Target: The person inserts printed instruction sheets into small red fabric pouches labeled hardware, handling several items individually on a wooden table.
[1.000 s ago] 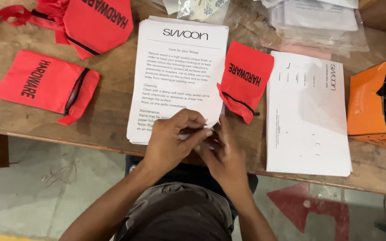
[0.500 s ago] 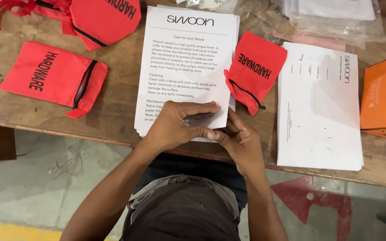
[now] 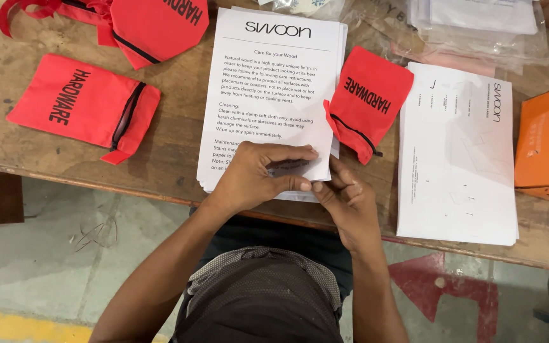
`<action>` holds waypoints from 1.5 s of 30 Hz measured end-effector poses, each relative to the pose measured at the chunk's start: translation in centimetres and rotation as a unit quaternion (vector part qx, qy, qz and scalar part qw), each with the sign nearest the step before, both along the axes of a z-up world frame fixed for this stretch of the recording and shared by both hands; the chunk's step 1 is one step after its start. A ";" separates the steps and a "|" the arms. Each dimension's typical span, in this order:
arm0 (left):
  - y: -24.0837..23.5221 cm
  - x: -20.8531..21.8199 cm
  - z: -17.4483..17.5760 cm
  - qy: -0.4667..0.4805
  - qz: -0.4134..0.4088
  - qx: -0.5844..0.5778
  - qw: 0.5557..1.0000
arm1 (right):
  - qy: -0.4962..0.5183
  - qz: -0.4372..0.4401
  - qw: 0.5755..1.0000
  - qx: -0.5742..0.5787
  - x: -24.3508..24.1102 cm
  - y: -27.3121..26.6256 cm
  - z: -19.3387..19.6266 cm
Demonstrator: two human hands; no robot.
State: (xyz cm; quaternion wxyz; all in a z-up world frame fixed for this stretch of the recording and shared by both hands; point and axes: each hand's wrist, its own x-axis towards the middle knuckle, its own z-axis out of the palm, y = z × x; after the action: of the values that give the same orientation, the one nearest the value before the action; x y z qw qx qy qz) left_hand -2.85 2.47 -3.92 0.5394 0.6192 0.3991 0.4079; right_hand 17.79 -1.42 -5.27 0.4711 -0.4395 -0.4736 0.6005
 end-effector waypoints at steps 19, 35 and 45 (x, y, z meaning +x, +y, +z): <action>-0.2 0.2 -0.3 0.000 0.014 0.000 1.000 | 0.010 -0.002 1.000 -0.005 -0.1 -0.1 0.0; -1.8 1.4 -1.7 0.085 0.195 0.149 0.966 | 0.008 -0.057 0.996 0.063 -1.8 -0.5 -0.2; -2.2 2.1 -1.9 0.180 0.151 0.288 0.928 | 0.031 -0.041 0.988 0.144 2.8 -13.3 7.4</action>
State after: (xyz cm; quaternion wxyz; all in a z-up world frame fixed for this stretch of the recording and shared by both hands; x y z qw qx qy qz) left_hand -0.70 0.28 -5.86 0.1891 0.7431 0.4436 0.4639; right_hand 20.58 -14.76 2.14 0.5678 -0.3672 -0.5218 0.5201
